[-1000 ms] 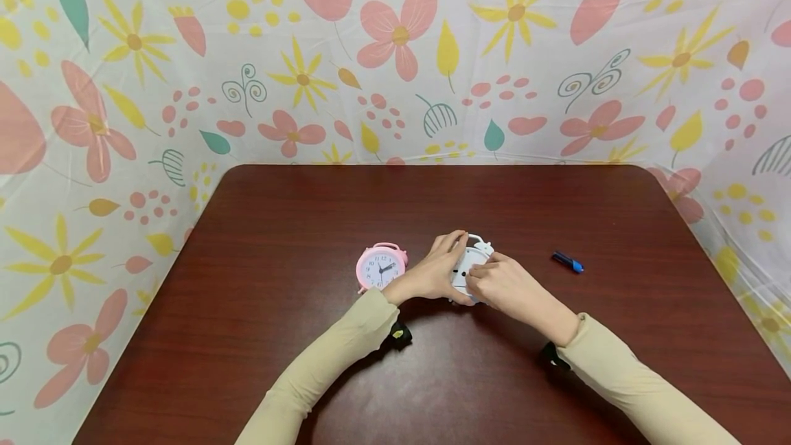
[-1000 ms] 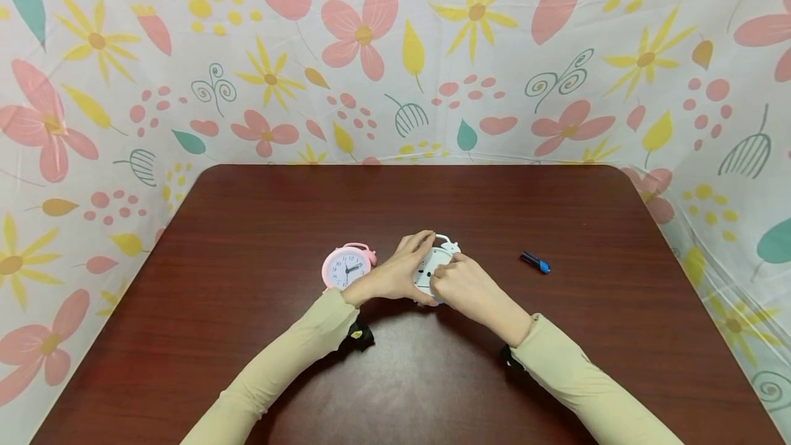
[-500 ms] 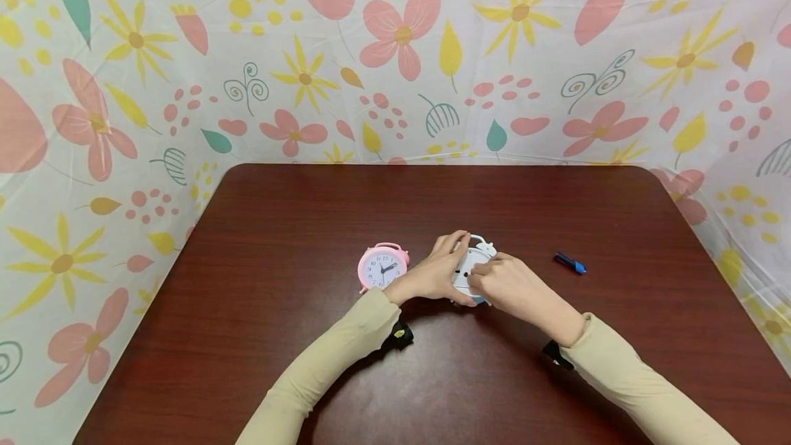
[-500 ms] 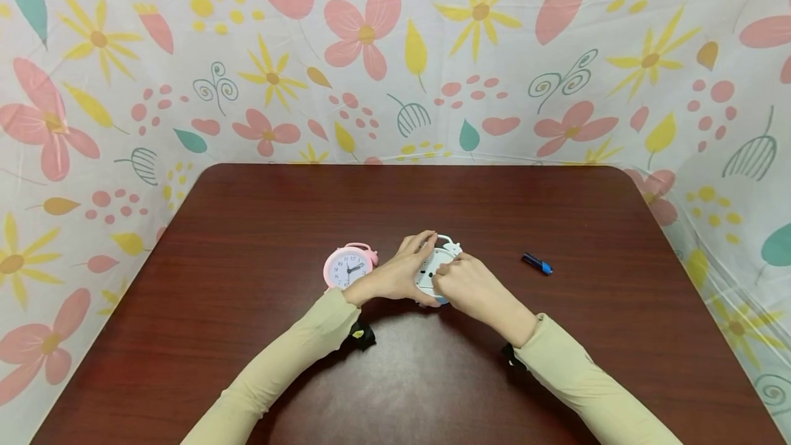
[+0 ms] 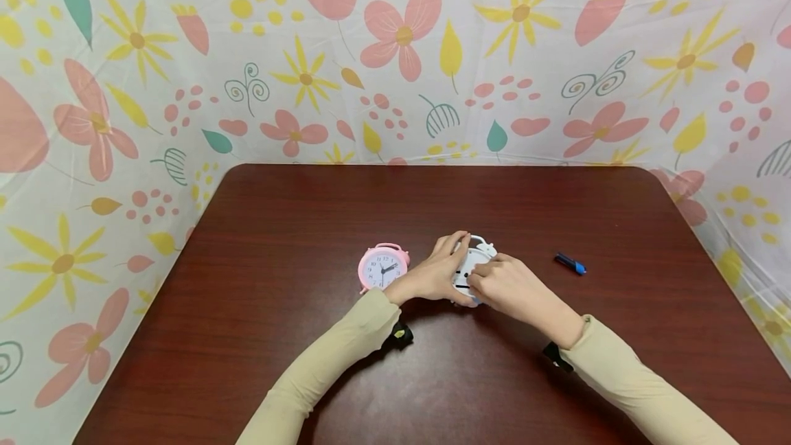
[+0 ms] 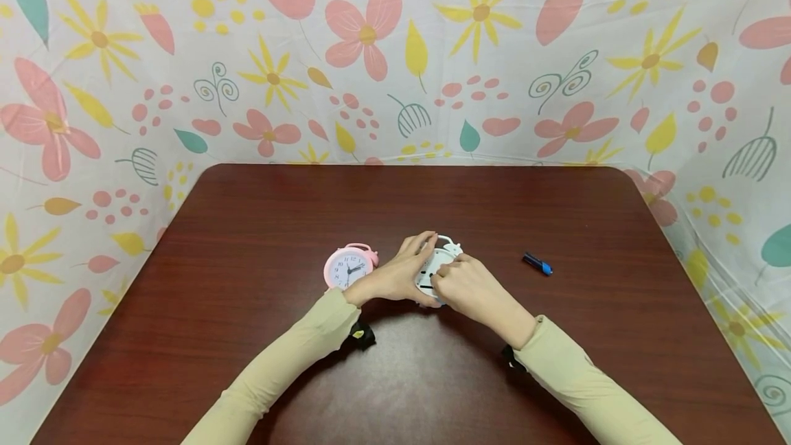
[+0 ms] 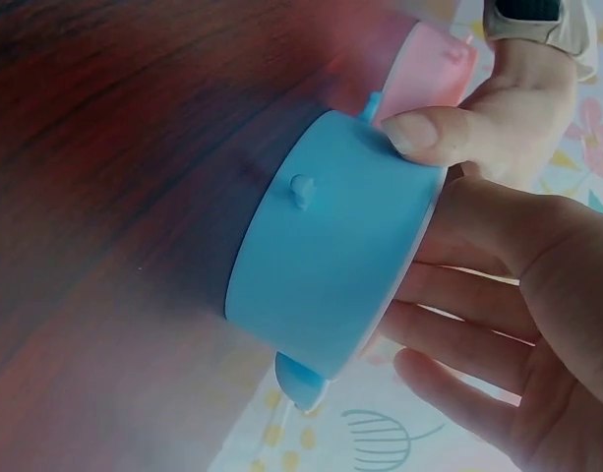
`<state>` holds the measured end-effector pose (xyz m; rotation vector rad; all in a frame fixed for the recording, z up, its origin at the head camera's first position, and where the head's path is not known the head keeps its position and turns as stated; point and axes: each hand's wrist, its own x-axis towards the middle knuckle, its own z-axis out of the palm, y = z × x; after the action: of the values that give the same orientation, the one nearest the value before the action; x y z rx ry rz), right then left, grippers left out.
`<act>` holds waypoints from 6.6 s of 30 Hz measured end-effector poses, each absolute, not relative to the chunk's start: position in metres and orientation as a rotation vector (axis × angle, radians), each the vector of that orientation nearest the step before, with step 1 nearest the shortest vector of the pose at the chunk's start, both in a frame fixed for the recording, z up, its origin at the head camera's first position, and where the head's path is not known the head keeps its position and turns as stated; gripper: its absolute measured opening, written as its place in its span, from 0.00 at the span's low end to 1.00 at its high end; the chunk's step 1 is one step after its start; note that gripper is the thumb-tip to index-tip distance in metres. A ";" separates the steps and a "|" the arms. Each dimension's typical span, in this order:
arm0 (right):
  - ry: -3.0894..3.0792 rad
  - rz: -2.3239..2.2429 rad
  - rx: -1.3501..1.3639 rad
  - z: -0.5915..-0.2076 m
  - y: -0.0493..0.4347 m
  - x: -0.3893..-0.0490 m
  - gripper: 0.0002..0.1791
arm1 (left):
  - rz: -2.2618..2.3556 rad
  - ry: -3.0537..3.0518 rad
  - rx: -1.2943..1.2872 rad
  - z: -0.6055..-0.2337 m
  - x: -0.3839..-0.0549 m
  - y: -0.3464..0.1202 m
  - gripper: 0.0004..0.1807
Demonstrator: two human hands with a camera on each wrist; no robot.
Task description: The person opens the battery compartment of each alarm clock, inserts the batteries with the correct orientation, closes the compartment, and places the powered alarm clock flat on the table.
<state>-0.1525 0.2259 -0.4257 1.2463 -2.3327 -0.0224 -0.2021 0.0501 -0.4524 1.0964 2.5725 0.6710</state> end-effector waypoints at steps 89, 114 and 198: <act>-2.936 0.132 0.434 -0.435 0.289 -0.167 0.10 | 0.644 2.549 1.118 -0.456 -0.202 0.048 0.65; -3.007 0.192 0.396 -0.434 0.289 -0.168 0.07 | 0.619 2.554 1.114 -0.456 -0.201 0.047 0.66; -3.144 0.597 0.645 -0.425 0.302 -0.163 0.04 | 0.566 2.591 1.114 -0.456 -0.200 0.048 0.65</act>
<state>-0.1634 0.3023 -0.4248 0.6445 -3.1436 0.5973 -0.1999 0.0482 -0.4559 1.1138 2.5913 0.5659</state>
